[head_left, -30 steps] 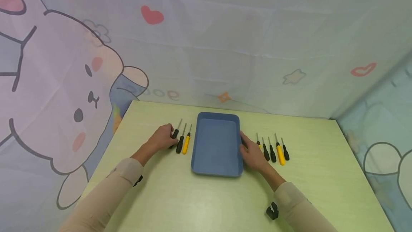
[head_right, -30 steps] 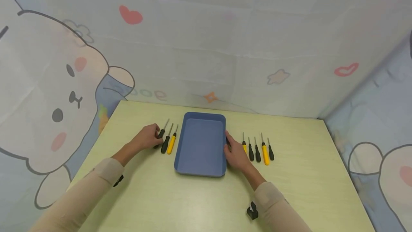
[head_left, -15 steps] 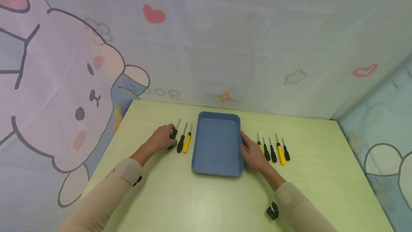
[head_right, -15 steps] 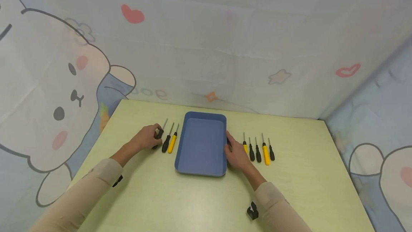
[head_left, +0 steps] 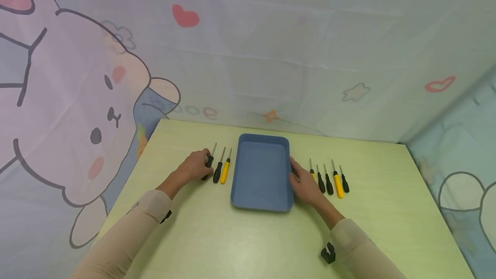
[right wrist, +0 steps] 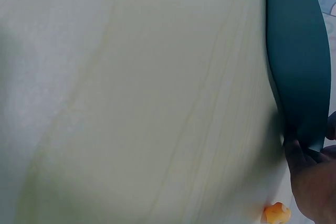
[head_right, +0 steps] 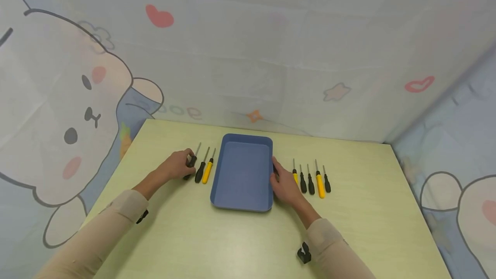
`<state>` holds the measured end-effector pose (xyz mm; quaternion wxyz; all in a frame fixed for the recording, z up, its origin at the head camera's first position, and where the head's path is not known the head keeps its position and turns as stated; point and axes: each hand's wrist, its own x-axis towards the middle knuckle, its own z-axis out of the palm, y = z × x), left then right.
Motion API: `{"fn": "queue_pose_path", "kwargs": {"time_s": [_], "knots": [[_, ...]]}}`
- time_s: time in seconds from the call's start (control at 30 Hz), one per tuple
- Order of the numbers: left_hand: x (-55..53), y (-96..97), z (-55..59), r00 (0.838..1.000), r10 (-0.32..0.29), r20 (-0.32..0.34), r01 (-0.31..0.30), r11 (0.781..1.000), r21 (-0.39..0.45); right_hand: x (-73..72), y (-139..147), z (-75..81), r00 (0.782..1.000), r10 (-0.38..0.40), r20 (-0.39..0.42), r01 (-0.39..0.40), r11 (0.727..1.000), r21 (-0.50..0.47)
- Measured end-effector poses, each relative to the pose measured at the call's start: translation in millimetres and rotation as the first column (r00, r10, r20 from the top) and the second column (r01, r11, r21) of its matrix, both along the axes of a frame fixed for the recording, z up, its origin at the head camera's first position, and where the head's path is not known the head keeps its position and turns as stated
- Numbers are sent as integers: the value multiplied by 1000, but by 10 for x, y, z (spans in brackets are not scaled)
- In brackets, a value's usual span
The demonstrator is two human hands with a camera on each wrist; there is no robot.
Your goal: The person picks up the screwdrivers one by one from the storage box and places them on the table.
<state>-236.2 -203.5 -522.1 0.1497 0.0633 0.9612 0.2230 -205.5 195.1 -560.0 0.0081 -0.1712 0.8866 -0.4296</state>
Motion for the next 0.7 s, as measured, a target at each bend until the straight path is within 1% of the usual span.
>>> {"fn": "queue_pose_path", "kwargs": {"time_s": [0.13, 0.27, 0.47, 0.6, 0.7], "knots": [[-5, 10, 16, 1000, -6, -3, 6, 1000, -15, 3, -7, -3, 1000, -10, -12, 10, 1000, 10], [-19, 17, 18, 1000, -16, -7, 16, 999, -36, -4, -27, 14, 1000, -24, 6, 24, 1000, -17], [-29, 10, 25, 1000, -26, 15, 27, 999, -39, -30, -43, 18, 999, -30, 45, 32, 998, -47], [-28, -10, 61, 999, -41, 23, 42, 998, -52, -65, -35, 45, 996, -3, 93, 11, 996, -84], [-31, -15, 110, 998, -52, 28, 54, 996, -69, -100, -11, 100, 989, 38, 140, -20, 991, -134]]}}
